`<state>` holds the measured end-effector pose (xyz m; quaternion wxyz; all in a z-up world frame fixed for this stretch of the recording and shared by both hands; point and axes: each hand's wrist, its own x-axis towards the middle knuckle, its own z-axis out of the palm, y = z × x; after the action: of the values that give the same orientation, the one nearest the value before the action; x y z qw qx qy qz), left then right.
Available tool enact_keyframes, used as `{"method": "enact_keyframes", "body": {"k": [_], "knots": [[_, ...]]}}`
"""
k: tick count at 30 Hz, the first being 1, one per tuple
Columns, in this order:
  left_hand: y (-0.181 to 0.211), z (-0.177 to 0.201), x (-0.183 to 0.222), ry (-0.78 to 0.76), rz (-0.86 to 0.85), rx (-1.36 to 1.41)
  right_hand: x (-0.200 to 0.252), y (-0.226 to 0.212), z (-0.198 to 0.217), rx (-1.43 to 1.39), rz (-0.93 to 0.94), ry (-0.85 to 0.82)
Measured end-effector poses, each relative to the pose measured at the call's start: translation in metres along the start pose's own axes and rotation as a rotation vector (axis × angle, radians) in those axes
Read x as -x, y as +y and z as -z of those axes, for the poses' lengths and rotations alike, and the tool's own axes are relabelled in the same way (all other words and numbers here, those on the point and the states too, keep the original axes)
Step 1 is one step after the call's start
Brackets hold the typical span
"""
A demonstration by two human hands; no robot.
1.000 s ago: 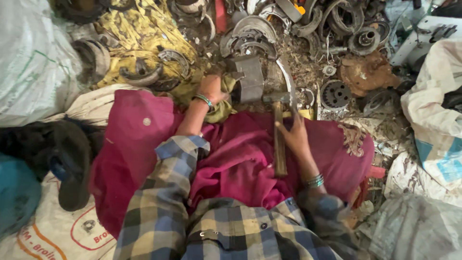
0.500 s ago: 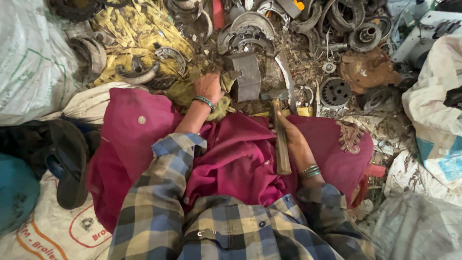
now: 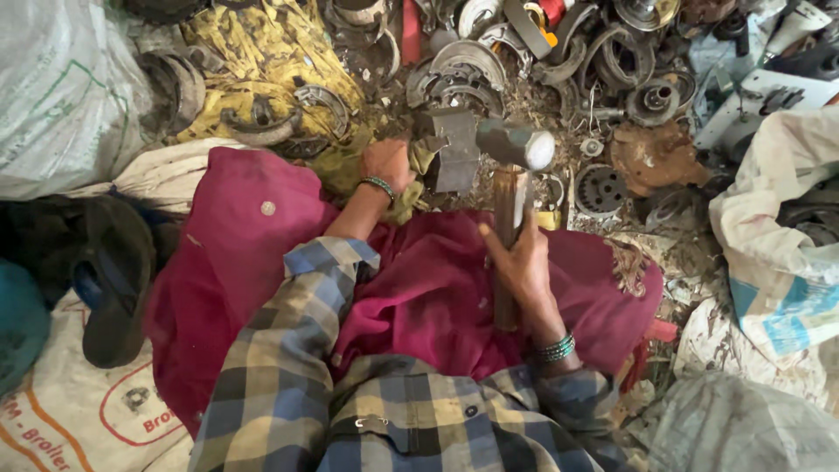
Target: The person sits on the ground and repeatedly strikes a small metal piece with a hammer to break it apart. The person holds the metal piece with a cloth and strikes it against a larger metal block, then discards the broken fragments.
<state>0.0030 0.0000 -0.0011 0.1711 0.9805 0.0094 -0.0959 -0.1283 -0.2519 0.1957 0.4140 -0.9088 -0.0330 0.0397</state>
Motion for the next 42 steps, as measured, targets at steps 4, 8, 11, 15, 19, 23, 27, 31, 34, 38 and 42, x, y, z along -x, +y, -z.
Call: {"method": "enact_keyframes", "body": {"k": [4,8,11,15,19,23,27,31,34,38,42], "knots": [[0.0,-0.009,-0.002,0.035,0.012,0.038,-0.019,0.0,-0.018,0.068,0.024,-0.034],[-0.008,-0.024,-0.011,0.065,0.003,0.028,-0.041,0.028,-0.06,0.259,0.254,-0.002],[-0.007,-0.024,-0.017,0.094,-0.002,0.031,-0.053,0.035,-0.064,0.21,0.214,-0.009],[-0.004,-0.017,-0.016,0.114,-0.008,0.044,-0.036,0.004,-0.032,-0.024,-0.064,-0.048],[0.0,-0.013,-0.005,0.103,-0.001,0.074,-0.019,-0.061,0.036,-0.286,0.25,0.217],[0.0,-0.01,-0.01,0.1,0.019,0.091,-0.035,-0.101,0.096,-0.315,0.866,0.525],[-0.004,-0.04,-0.016,0.107,0.01,0.071,-0.036,-0.066,0.056,-0.072,0.598,0.516],[-0.007,-0.058,-0.034,0.21,-0.027,0.092,-0.038,-0.002,-0.033,0.346,0.175,-0.054],[-0.01,-0.053,-0.041,0.588,-0.014,-0.061,-0.049,0.014,-0.024,0.082,-0.183,0.032],[-0.009,-0.052,-0.024,0.131,0.023,0.106,-0.039,-0.029,0.055,-0.142,-0.011,0.321],[-0.008,-0.028,-0.019,0.118,0.025,0.072,-0.066,-0.107,0.133,0.144,1.052,0.67]]}}
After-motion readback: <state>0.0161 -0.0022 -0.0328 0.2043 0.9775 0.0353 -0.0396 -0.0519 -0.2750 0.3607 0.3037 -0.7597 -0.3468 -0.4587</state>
